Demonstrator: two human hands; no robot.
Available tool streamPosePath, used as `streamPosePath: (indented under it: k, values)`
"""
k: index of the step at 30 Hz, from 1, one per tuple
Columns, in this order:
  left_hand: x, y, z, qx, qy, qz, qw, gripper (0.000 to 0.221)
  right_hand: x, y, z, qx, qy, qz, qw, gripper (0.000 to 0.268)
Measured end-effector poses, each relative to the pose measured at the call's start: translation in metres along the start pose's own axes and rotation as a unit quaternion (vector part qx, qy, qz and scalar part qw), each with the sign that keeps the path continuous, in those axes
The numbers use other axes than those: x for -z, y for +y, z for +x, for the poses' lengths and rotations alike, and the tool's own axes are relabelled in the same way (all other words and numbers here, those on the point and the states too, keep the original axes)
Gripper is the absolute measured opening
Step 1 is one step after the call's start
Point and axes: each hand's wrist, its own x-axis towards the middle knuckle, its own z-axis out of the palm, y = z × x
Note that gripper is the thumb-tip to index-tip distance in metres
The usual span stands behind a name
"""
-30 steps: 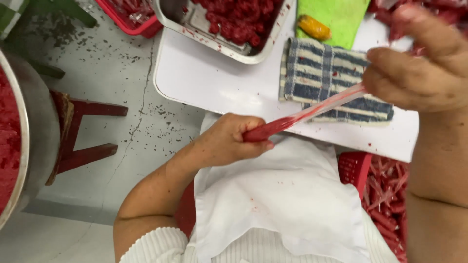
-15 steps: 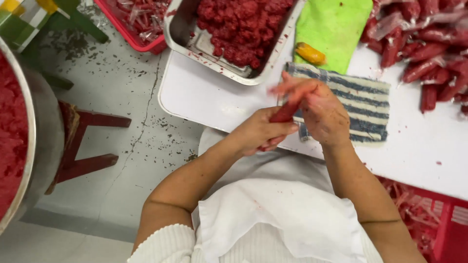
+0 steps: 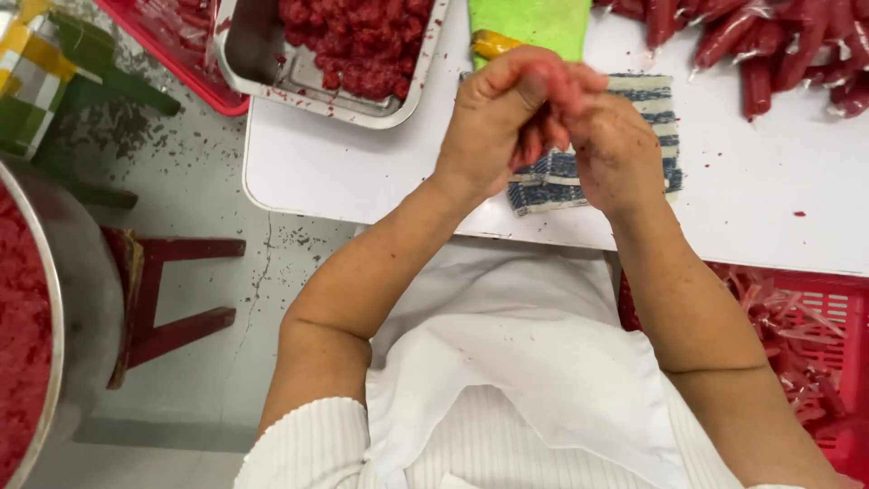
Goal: Manually twisting and tying sausage casings to create individual links in a food production setting.
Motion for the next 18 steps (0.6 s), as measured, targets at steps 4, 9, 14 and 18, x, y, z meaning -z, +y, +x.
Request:
streamPosePath:
  k: [4,9,14,18]
  values:
    - [-0.018,0.003,-0.001,0.074,0.028,-0.068,0.995,0.025,0.028,-0.047,0.018,-0.323,-0.136,0.377,0.857,0.022]
    - [-0.047,0.030,-0.009,0.001,-0.071,0.318,0.946,0.013,0.034,-0.048,-0.002,-0.249,-0.181,0.173,0.936,0.022]
    - [-0.047,0.041,-0.016,-0.094,-0.146,0.430,0.886,0.008,0.038,-0.039,-0.021,-0.119,-0.160,0.036,0.979,0.025]
    - [-0.021,0.059,-0.027,0.031,-0.051,0.178,0.982,0.031,0.036,-0.026,-0.034,-0.016,-0.076,-0.051,0.996,0.022]
